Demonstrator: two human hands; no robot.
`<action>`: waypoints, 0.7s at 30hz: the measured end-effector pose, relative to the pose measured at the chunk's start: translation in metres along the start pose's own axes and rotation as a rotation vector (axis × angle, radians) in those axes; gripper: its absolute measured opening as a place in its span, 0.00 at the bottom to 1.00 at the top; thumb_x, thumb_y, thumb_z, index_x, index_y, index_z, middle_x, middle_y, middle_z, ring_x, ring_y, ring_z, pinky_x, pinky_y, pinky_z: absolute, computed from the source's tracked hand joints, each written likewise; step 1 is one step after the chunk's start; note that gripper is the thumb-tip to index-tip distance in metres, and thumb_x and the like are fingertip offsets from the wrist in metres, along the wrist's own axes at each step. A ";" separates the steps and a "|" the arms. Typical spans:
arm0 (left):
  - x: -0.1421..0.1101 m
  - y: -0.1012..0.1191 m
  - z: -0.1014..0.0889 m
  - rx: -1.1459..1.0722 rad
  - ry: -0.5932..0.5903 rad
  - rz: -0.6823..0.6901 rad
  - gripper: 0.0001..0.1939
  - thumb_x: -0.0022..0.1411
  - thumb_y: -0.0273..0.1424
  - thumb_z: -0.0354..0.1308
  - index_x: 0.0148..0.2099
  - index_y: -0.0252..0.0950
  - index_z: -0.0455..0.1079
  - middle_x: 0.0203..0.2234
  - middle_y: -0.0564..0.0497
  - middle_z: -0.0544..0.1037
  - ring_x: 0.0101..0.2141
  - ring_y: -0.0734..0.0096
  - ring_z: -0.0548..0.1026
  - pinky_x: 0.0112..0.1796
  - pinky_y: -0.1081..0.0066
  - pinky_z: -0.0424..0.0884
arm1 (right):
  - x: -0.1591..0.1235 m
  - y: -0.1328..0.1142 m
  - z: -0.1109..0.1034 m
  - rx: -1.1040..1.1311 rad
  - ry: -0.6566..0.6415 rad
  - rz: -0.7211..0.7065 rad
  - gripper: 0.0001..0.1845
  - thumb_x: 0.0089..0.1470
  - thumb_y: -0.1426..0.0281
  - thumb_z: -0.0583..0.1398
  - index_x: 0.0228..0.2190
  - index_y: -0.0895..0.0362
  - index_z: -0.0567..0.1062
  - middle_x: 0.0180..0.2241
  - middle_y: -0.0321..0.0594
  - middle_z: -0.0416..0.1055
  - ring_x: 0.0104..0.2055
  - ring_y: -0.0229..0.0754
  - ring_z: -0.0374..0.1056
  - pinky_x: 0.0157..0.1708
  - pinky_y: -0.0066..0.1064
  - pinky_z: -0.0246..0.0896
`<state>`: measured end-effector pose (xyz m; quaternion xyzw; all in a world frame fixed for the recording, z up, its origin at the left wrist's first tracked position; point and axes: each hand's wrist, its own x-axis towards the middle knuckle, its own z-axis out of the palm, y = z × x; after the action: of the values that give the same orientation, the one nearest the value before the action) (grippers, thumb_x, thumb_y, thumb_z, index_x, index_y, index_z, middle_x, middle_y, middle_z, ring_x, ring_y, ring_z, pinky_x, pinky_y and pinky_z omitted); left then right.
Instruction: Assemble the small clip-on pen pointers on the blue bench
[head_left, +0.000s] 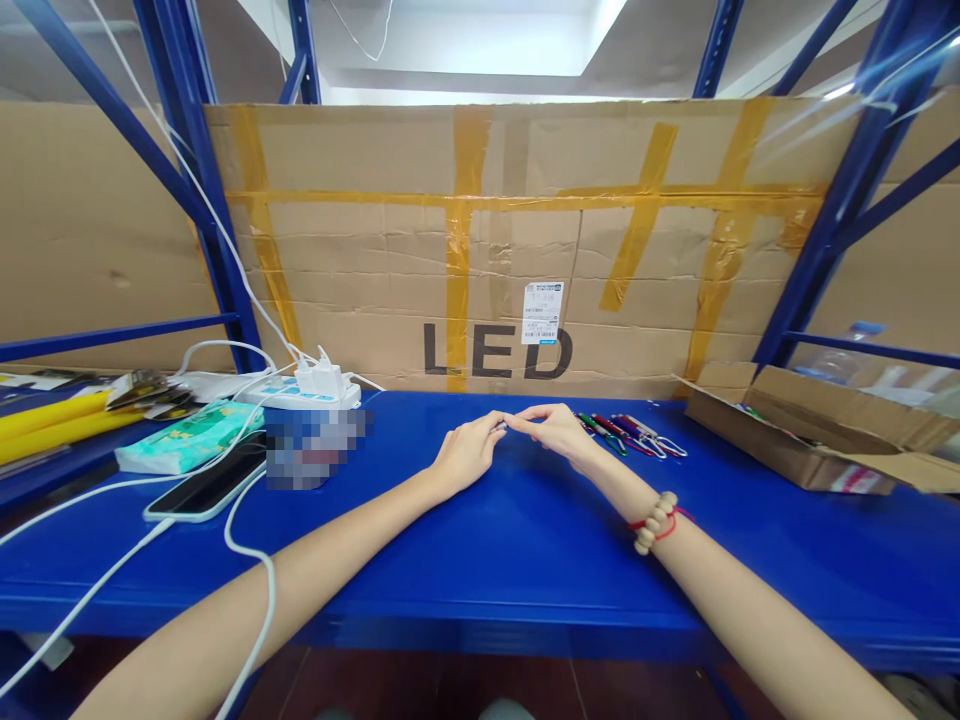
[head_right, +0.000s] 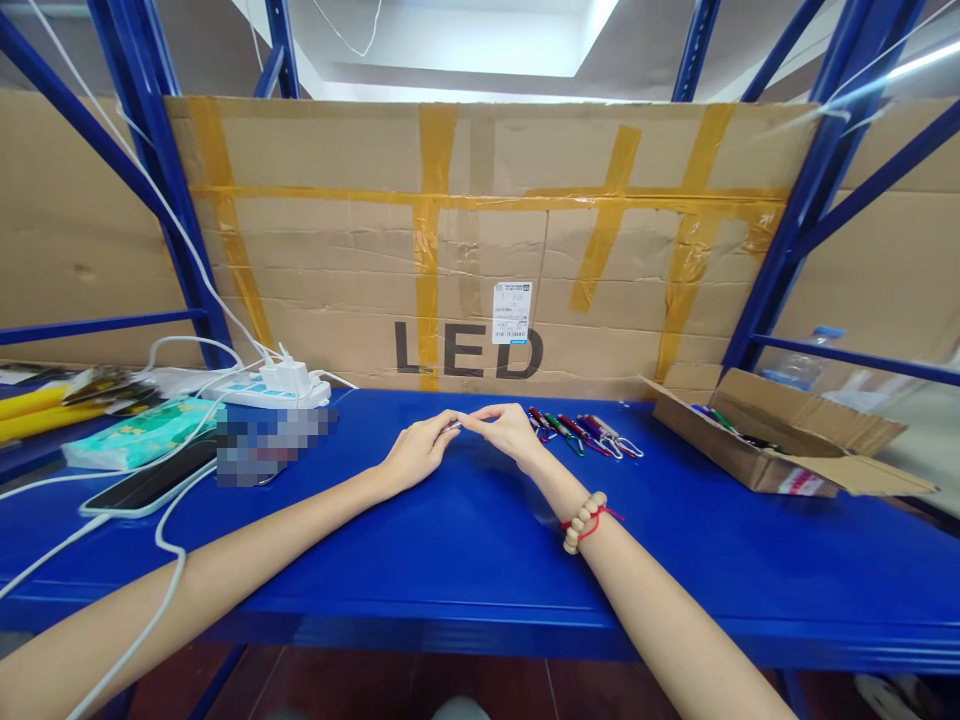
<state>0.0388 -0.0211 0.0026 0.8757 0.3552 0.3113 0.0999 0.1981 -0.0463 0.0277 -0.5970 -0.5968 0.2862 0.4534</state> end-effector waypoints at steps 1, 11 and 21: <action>0.001 -0.001 0.000 -0.006 0.004 -0.005 0.13 0.65 0.32 0.41 0.49 0.48 0.61 0.42 0.57 0.73 0.43 0.66 0.71 0.37 0.70 0.67 | 0.000 -0.001 0.001 0.005 0.004 -0.012 0.26 0.32 0.54 0.65 0.29 0.63 0.78 0.20 0.38 0.67 0.20 0.28 0.54 0.18 0.20 0.48; 0.005 -0.005 0.001 -0.076 0.034 -0.104 0.11 0.65 0.34 0.41 0.47 0.42 0.60 0.35 0.53 0.74 0.36 0.68 0.72 0.34 0.73 0.65 | 0.008 0.010 -0.017 -0.477 0.299 -0.165 0.11 0.48 0.62 0.59 0.32 0.53 0.77 0.34 0.35 0.72 0.35 0.36 0.66 0.33 0.24 0.59; 0.003 0.003 -0.005 -0.003 -0.053 -0.132 0.13 0.65 0.38 0.38 0.42 0.42 0.62 0.33 0.54 0.74 0.36 0.67 0.72 0.31 0.72 0.61 | 0.005 0.009 -0.036 -0.946 0.152 0.266 0.11 0.42 0.64 0.63 0.31 0.52 0.77 0.36 0.40 0.71 0.42 0.46 0.67 0.39 0.33 0.61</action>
<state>0.0388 -0.0214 0.0087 0.8581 0.4090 0.2815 0.1307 0.2347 -0.0475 0.0357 -0.8275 -0.5450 -0.0051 0.1346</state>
